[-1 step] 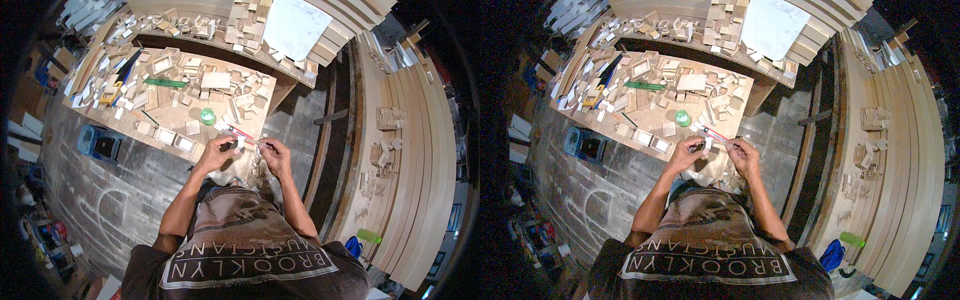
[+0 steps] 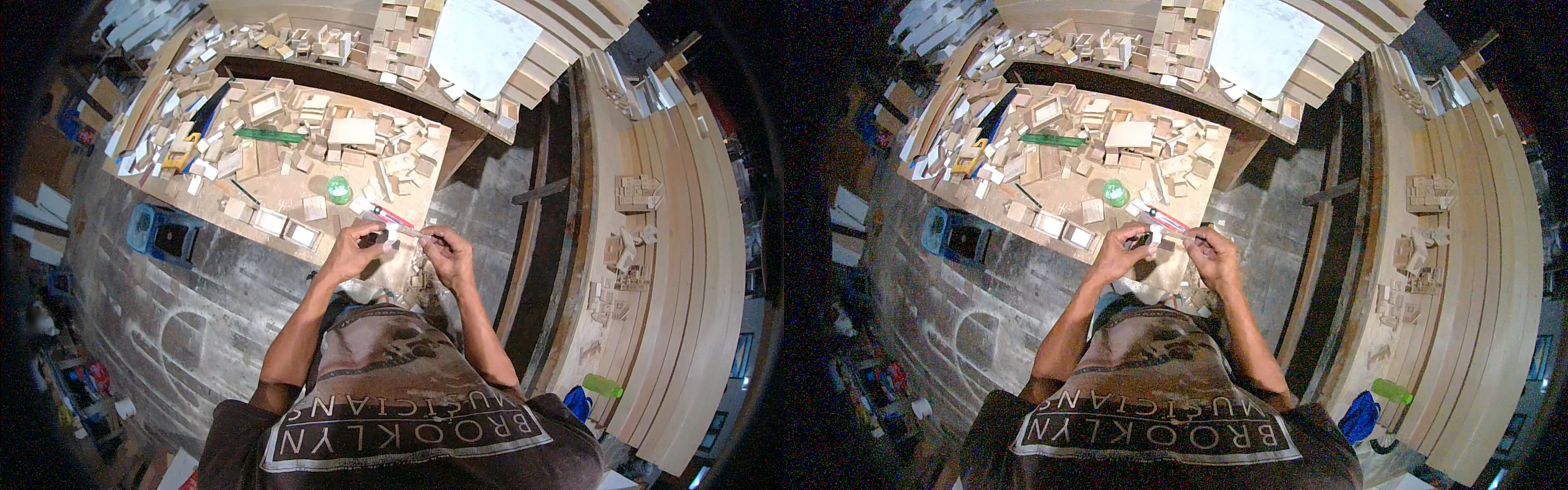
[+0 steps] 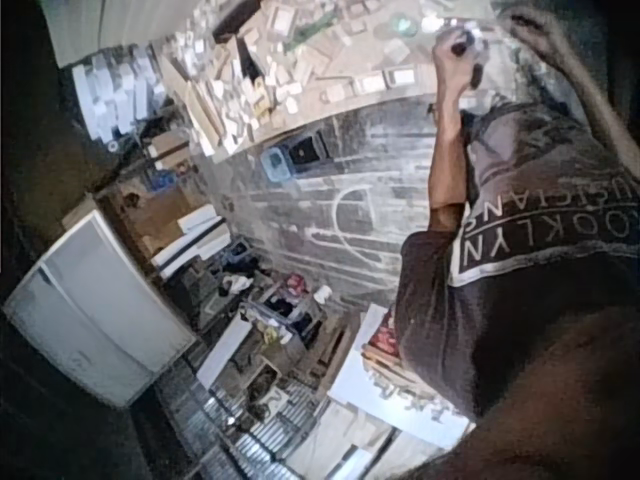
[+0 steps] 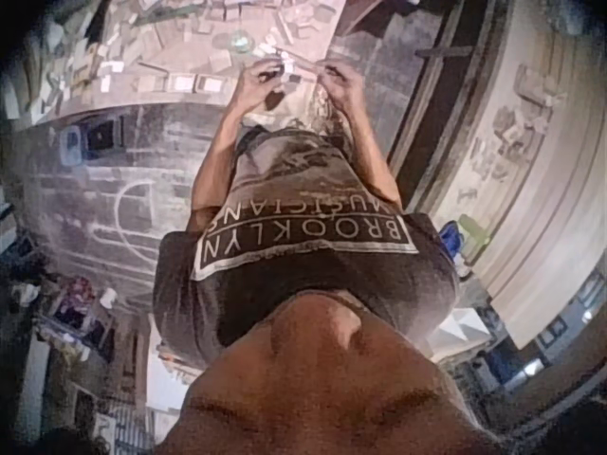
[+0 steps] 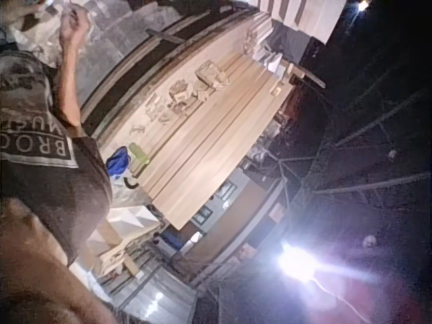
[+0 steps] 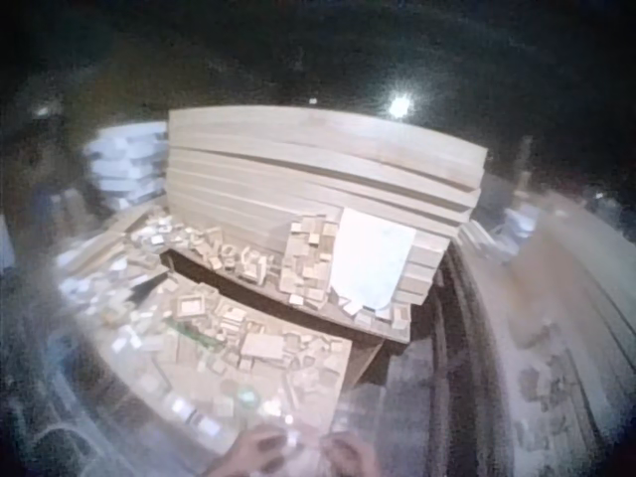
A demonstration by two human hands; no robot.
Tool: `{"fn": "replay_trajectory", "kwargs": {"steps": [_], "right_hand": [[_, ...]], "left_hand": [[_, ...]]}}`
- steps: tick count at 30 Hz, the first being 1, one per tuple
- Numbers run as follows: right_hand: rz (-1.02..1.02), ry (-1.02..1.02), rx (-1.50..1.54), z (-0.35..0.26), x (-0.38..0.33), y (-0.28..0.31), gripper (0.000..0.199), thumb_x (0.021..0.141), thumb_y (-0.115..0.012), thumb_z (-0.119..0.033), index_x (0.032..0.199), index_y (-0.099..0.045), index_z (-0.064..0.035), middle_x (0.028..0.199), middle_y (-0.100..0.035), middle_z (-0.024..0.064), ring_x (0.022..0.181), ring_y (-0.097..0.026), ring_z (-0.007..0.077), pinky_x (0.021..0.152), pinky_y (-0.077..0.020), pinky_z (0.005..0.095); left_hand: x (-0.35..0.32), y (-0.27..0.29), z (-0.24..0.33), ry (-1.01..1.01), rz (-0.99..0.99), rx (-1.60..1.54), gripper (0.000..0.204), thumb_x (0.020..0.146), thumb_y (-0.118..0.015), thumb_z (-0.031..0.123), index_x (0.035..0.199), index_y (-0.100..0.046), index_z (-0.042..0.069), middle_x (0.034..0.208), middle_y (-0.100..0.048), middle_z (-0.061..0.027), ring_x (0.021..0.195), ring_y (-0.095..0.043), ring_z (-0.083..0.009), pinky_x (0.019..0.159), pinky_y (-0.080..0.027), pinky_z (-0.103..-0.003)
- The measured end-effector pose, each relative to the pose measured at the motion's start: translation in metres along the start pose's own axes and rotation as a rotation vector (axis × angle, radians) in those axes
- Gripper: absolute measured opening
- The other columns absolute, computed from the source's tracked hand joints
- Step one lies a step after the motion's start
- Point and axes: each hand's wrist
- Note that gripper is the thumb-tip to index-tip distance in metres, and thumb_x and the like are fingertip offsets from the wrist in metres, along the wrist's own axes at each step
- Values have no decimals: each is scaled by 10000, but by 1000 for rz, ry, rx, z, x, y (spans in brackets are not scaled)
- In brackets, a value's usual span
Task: The person glues and fits together several small wooden blocks and pieces on a workbench, using a ruler to check alignment.
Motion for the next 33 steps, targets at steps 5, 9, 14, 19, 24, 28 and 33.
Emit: {"fn": "replay_trajectory", "kwargs": {"steps": [5, 9, 14, 19, 24, 28, 33], "right_hand": [[16, -18, 98, -11, -7, 1, 171, 918, -718, -32, 1086, -708, -4, 992, -696, 46, 880, -648, 97, 777, -552, 246], [-21, -11, 71, -18, -11, 1, 177, 911, -722, -32, 1086, -713, -9, 1034, -711, 66, 899, -658, 107, 781, -558, 257], [6, 58, -11, -20, -18, 4, 170, 907, -717, -3, 1075, -709, 19, 1019, -710, 72, 888, -649, 104, 768, -543, 245], [47, 79, -28, -18, -15, 3, 164, 908, -711, 14, 1071, -706, 34, 1006, -704, 72, 878, -645, 97, 771, -538, 236], [-42, 54, -68, -26, -20, -3, 180, 890, -733, -35, 1064, -711, 3, 983, -718, 82, 902, -664, 114, 788, -559, 259], [38, -23, 123, -15, -21, -8, 180, 881, -732, -26, 1058, -716, 1, 984, -717, 77, 903, -666, 112, 777, -562, 259], [22, 44, -36, -8, -18, -3, 163, 871, -725, -13, 1034, -730, -2, 987, -722, 76, 880, -668, 111, 759, -563, 256]], "left_hand": [[-4, -7, 1, -86, 48, 47, 376, 831, -807, 102, 1174, -709, -18, 1109, -719, -80, 1010, -637, -128, 914, -502, -302], [-6, -9, 4, -128, 89, 93, 382, 818, -821, 104, 1164, -713, -15, 1121, -722, -87, 1020, -644, -135, 918, -504, -302], [-7, -13, 0, -163, 185, 137, 394, 796, -844, 113, 1150, -719, -8, 1111, -728, -96, 1018, -661, -156, 923, -513, -310], [-7, -14, -3, -210, 248, 159, 403, 779, -864, 122, 1139, -726, 7, 1111, -730, -95, 1019, -670, -164, 917, -517, -316], [-8, -12, -7, -221, 258, 136, 403, 764, -872, 119, 1122, -728, 3, 1128, -722, -103, 1021, -667, -174, 900, -525, -320], [-9, -9, -6, -221, 257, 149, 415, 767, -873, 122, 1136, -726, 4, 1136, -726, -92, 1009, -667, -159, 885, -526, -312], [-12, -8, -11, -167, 263, 89, 408, 774, -871, 128, 1127, -726, -15, 1108, -724, -114, 999, -666, -167, 889, -528, -312]]}}
Point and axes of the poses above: each hand's wrist, its own x-axis towards the middle knuckle, its own y-axis out of the back of the hand, z = x × y
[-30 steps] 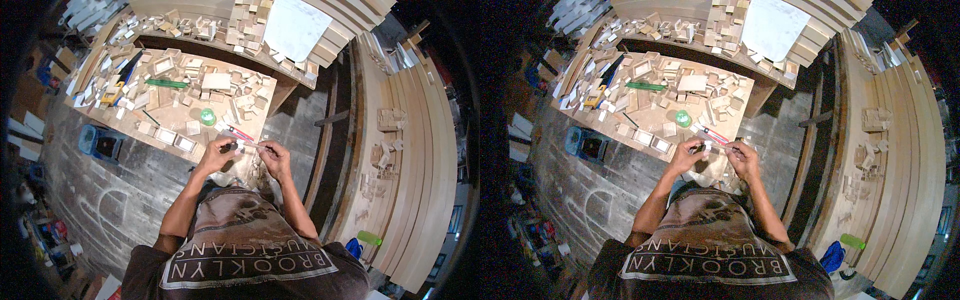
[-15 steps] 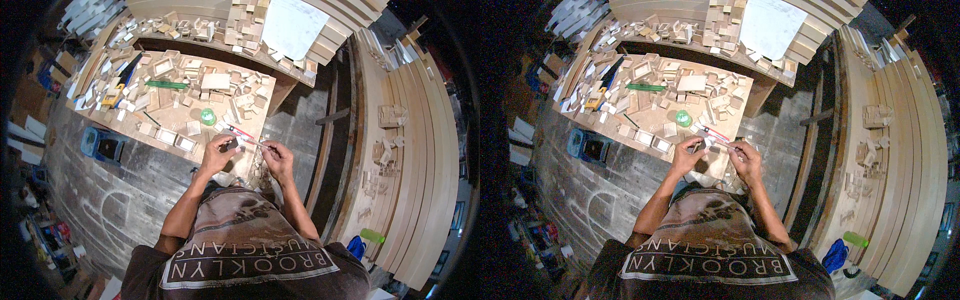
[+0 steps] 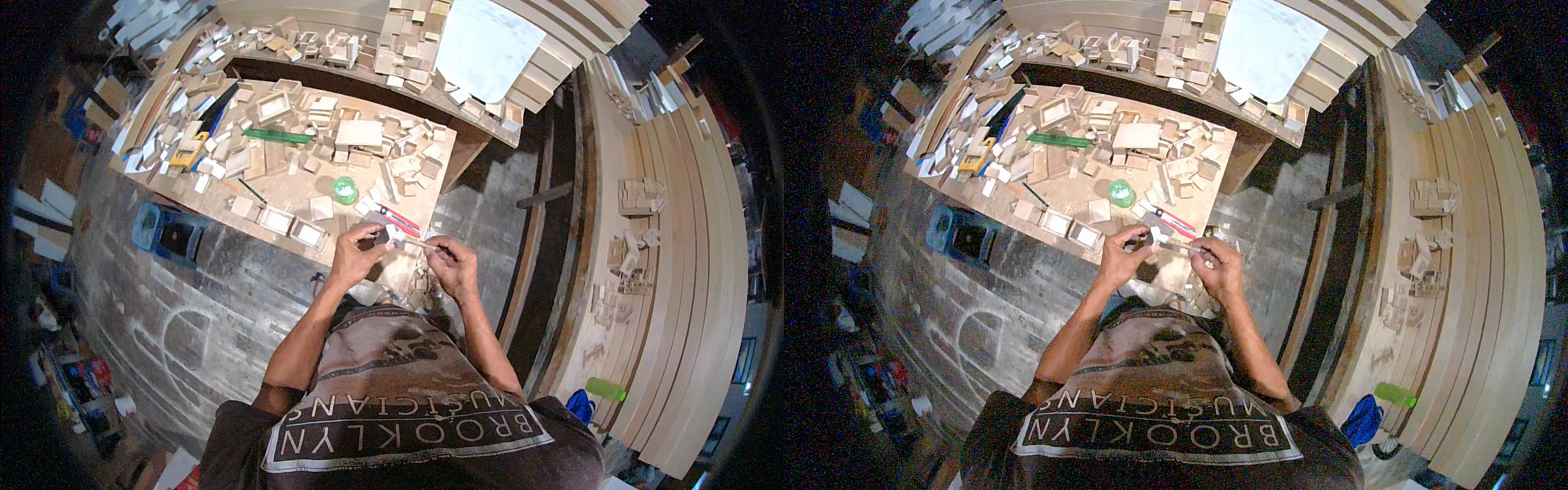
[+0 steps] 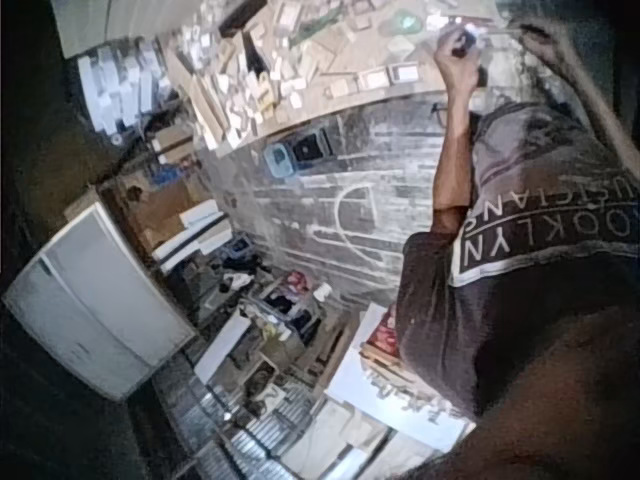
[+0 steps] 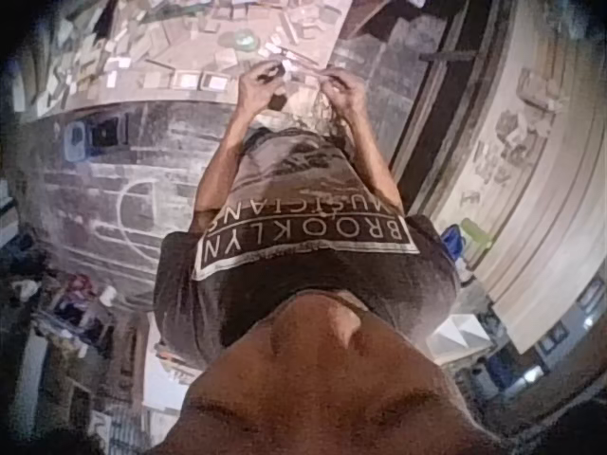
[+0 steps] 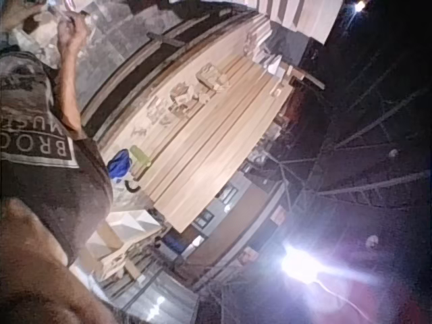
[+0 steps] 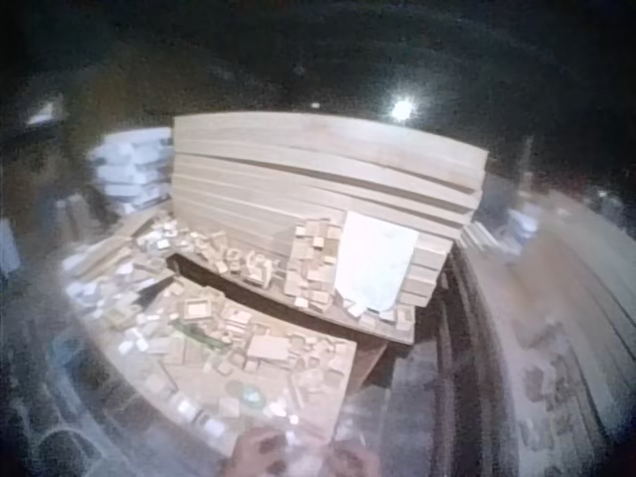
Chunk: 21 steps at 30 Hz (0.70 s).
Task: The person glues and fits together several small wooden blocks and pieces on a workbench, using a ruler to check alignment.
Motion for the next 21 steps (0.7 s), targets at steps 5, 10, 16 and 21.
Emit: {"fn": "replay_trajectory", "kwargs": {"steps": [5, 10, 16, 21], "right_hand": [[-38, -3, -79, -14, 4, 3, 156, 874, -719, -23, 1028, -735, -4, 982, -723, 78, 844, -661, 112, 747, -556, 258], [4, -40, -33, -3, 4, 9, 162, 893, -729, -44, 1047, -738, 5, 953, -717, 57, 811, -641, 92, 717, -526, 234], [-67, -206, 101, -10, 2, 2, 174, 913, -731, -54, 1070, -739, 18, 807, -673, -11, 703, -587, 47, 602, -462, 222], [74, -282, 114, 4, -4, 18, 186, 922, -718, -63, 1086, -726, 24, 758, -643, -25, 646, -544, 35, 568, -430, 214]], "left_hand": [[-4, 2, 2, 44, -4, -23, 416, 778, -868, 127, 1143, -727, -14, 1078, -729, -106, 968, -661, -159, 871, -528, -306], [-7, 1, -8, 33, -7, -26, 434, 785, -858, 118, 1184, -727, 6, 1021, -732, -68, 910, -642, -136, 817, -521, -303], [-9, 1, -8, 20, -40, -75, 427, 786, -858, 124, 1176, -729, 9, 1062, -722, -71, 933, -638, -131, 836, -516, -300], [-13, 2, -18, -86, -93, 150, 393, 765, -830, 79, 1140, -733, 13, 1135, -715, -134, 1031, -648, -251, 936, -507, -370]]}}
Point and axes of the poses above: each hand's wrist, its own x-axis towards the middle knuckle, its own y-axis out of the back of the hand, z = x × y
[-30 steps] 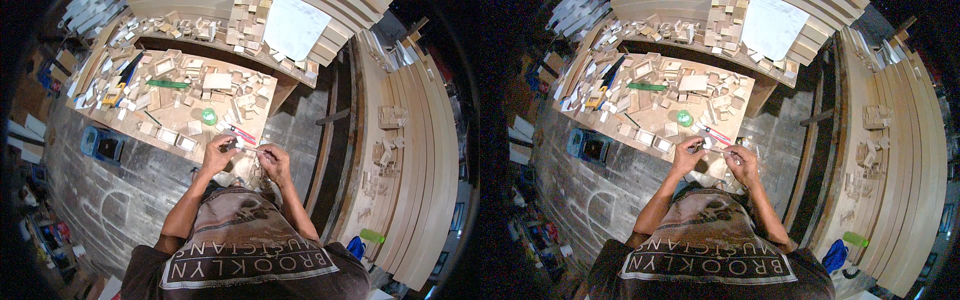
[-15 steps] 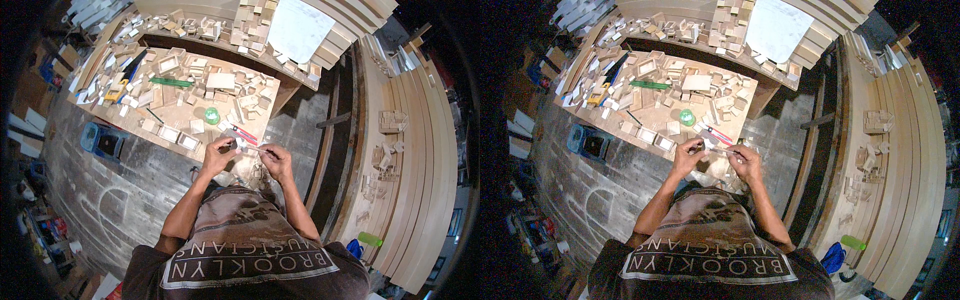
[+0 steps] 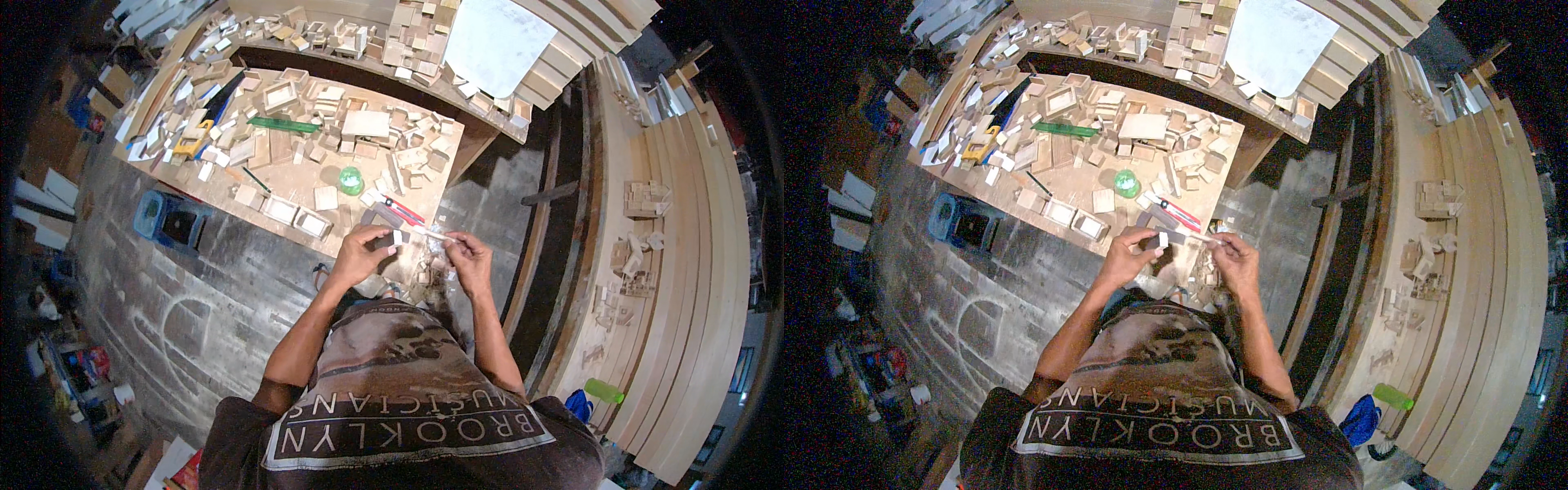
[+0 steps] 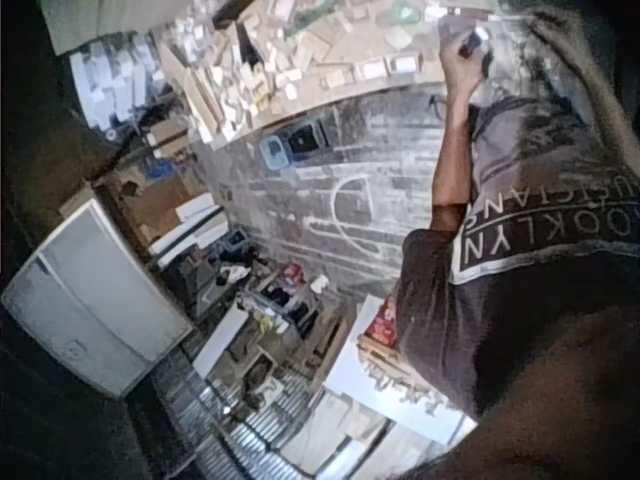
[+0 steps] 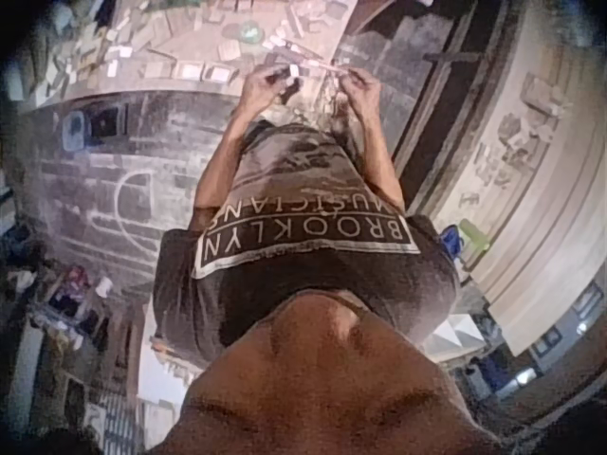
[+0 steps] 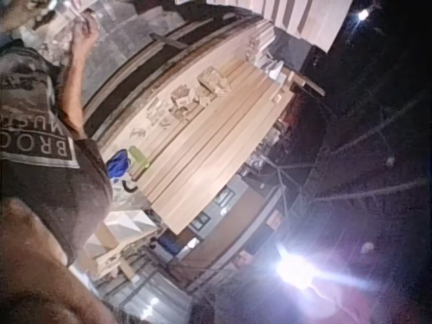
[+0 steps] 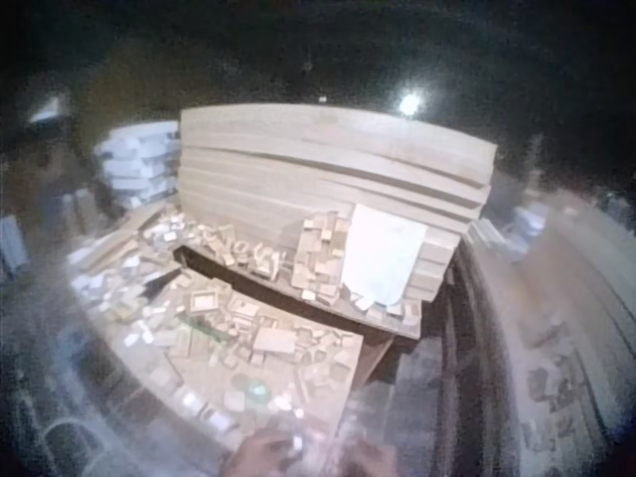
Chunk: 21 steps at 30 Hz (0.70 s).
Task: The person glues and fits together several small wooden blocks and pieces on a workbench, using a ruler to check alignment.
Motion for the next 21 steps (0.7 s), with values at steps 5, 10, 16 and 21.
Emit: {"fn": "replay_trajectory", "kwargs": {"steps": [5, 10, 16, 21], "right_hand": [[79, -42, -4, 7, -2, 23, 164, 933, -683, -48, 1083, -710, 14, 725, -622, -52, 630, -503, 22, 551, -377, 210], [86, -71, -18, 18, -11, 27, 162, 947, -688, -78, 1070, -703, 26, 722, -624, -20, 612, -518, 42, 533, -396, 232], [68, -118, -57, 26, -25, 24, 165, 955, -679, -67, 1069, -686, 52, 747, -650, 12, 597, -538, 53, 523, -415, 234], [112, -61, 21, 35, -25, 18, 176, 966, -669, -68, 1092, -675, 55, 762, -660, 21, 598, -537, 53, 521, -415, 231]], "left_hand": [[-7, -12, -30, -118, -97, 508, 326, 737, -775, 31, 1061, -750, 40, 1100, -687, -146, 1063, -609, -358, 928, -492, -448], [-3, -41, -57, -258, -189, 682, 246, 764, -655, 26, 1001, -721, 32, 1039, -662, -102, 1098, -552, -302, 939, -451, -445], [6, -57, -61, -328, -254, 854, 220, 773, -654, 41, 986, -708, 24, 1044, -651, -111, 1107, -549, -302, 936, -451, -438], [15, -26, -45, -172, -203, 675, 207, 774, -685, 58, 974, -708, 8, 1028, -651, -152, 1060, -575, -338, 915, -479, -444]]}}
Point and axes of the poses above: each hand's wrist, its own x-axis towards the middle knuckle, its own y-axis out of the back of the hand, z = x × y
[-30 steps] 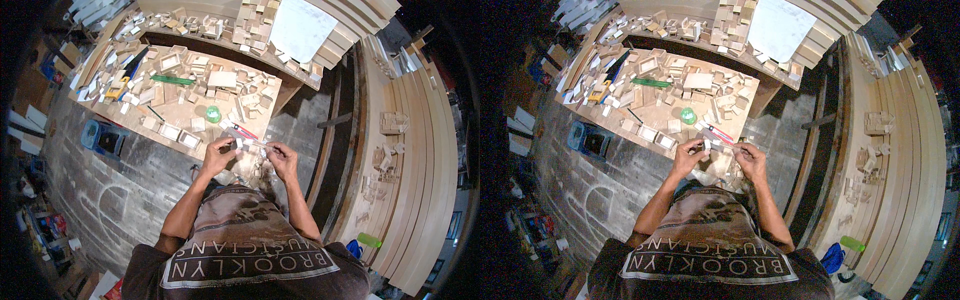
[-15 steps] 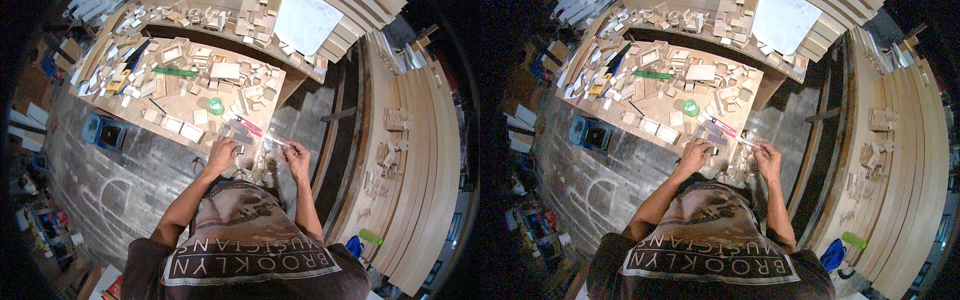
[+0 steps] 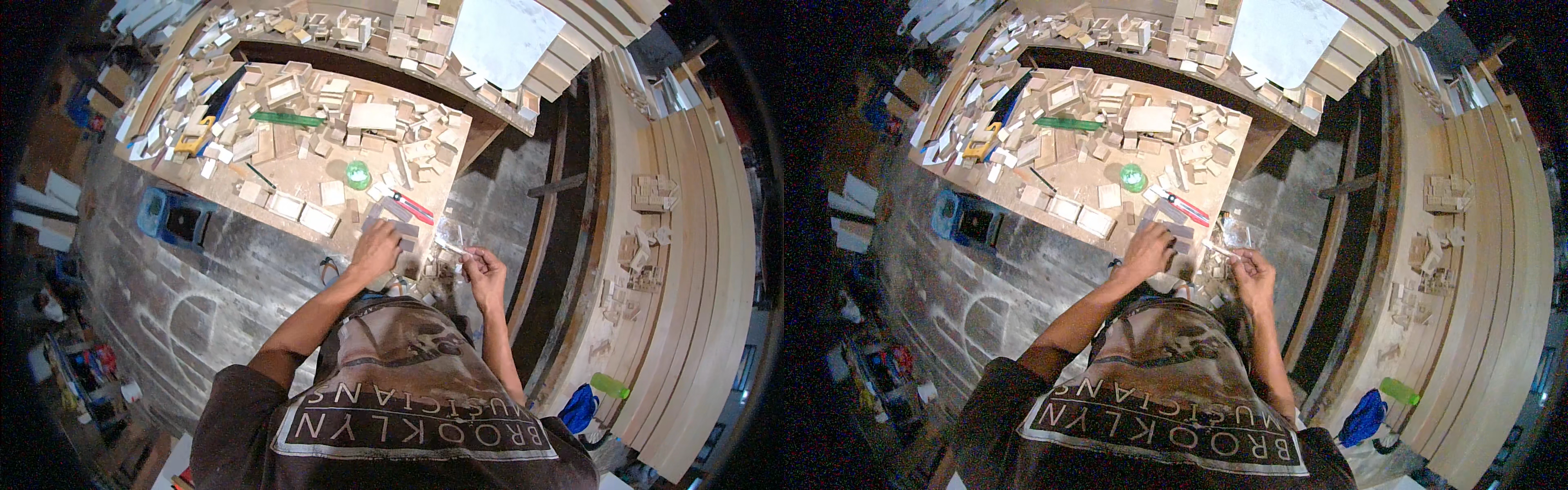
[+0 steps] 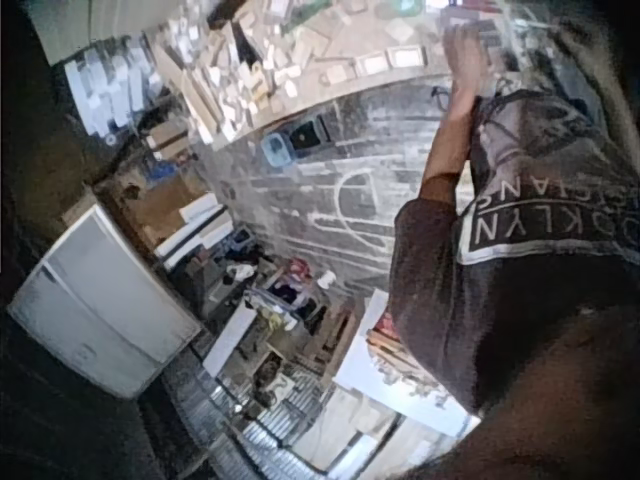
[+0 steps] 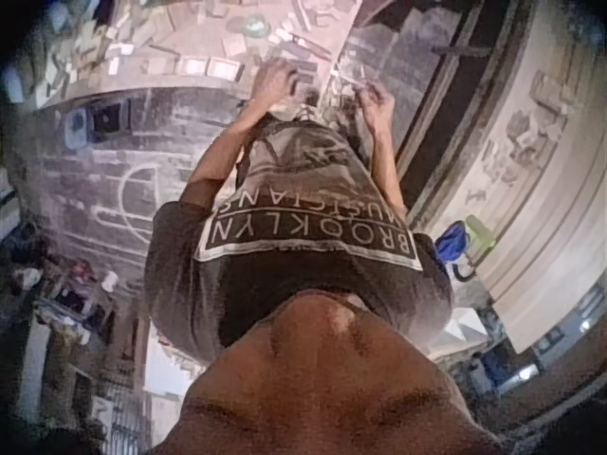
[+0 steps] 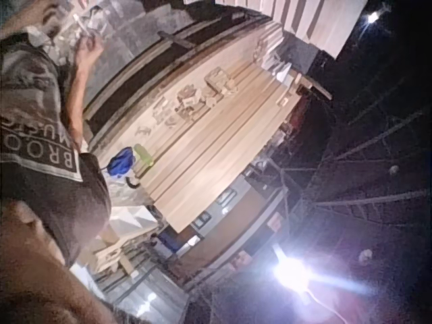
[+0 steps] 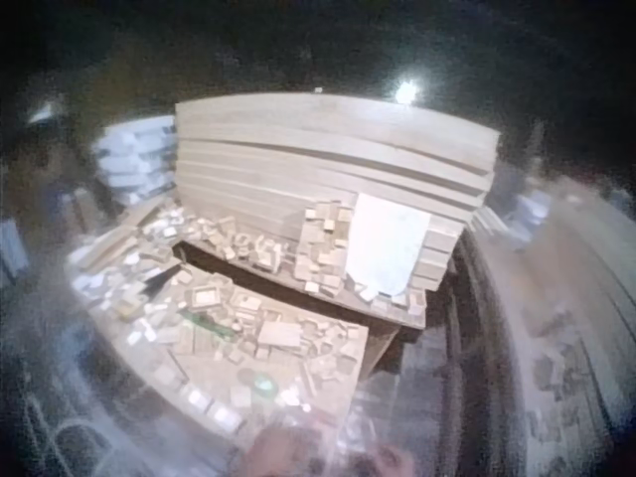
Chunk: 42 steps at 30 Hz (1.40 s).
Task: The person glues and fits together several small wooden blocks and pieces on a workbench, using a ruler to check alignment.
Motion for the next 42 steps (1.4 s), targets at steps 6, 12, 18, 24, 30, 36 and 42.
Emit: {"fn": "replay_trajectory", "kwargs": {"steps": [6, 12, 18, 24, 30, 36, 42], "right_hand": [[85, -29, -1, -21, 7, 1, 185, 971, -678, -86, 1102, -668, 43, 782, -666, 29, 600, -524, 54, 526, -407, 227], [156, -53, 39, -30, 2, -4, 178, 971, -678, -96, 1087, -672, 40, 818, -678, 41, 613, -539, 57, 529, -415, 227], [228, -78, -22, -24, -10, 0, 178, 969, -682, -97, 1084, -672, 38, 835, -690, 52, 619, -557, 67, 523, -425, 230], [269, -47, 130, -29, -11, -1, 160, 970, -666, -75, 1089, -666, 33, 821, -677, 62, 610, -549, 80, 522, -411, 241], [177, -10, 253, -42, 30, -35, 156, 961, -667, -58, 1091, -657, 28, 811, -661, 50, 601, -520, 83, 529, -388, 245], [-105, 51, -19, -53, 83, -116, 216, 942, -678, -70, 1124, -669, 46, 853, -677, 46, 725, -601, 89, 648, -494, 251], [-266, 448, -577, -72, 127, -194, 193, 906, -674, -85, 1056, -708, 32, 822, -688, 178, 735, -658, 257, 693, -528, 363]], "left_hand": [[36, 35, -39, 0, 129, -9, 106, 800, -657, 67, 849, -717, -6, 922, -668, -168, 975, -596, -362, 873, -508, -456], [69, -5, -24, -355, -236, 71, 202, 755, -639, 7, 931, -734, 35, 977, -688, -127, 1022, -604, -321, 932, -497, -435], [76, -30, -21, -411, -272, 59, 164, 720, -629, -30, 860, -714, -17, 976, -706, -152, 1088, -610, -332, 950, -507, -440], [80, 10, -5, -245, -193, -318, 192, 768, -684, -22, 959, -689, 1, 995, -706, -165, 1034, -634, -324, 936, -518, -428], [61, 92, -12, 169, -140, -811, 323, 843, -738, 28, 1161, -684, 41, 1080, -726, -86, 981, -686, -158, 859, -547, -312], [40, 132, -80, 263, -49, -593, 522, 822, -778, 70, 1320, -625, 50, 1047, -742, -110, 963, -703, -220, 883, -547, -349], [46, 147, -115, 224, -210, -188, 601, 757, -671, -15, 1349, -610, 69, 985, -719, -234, 952, -695, -403, 854, -550, -459]]}}
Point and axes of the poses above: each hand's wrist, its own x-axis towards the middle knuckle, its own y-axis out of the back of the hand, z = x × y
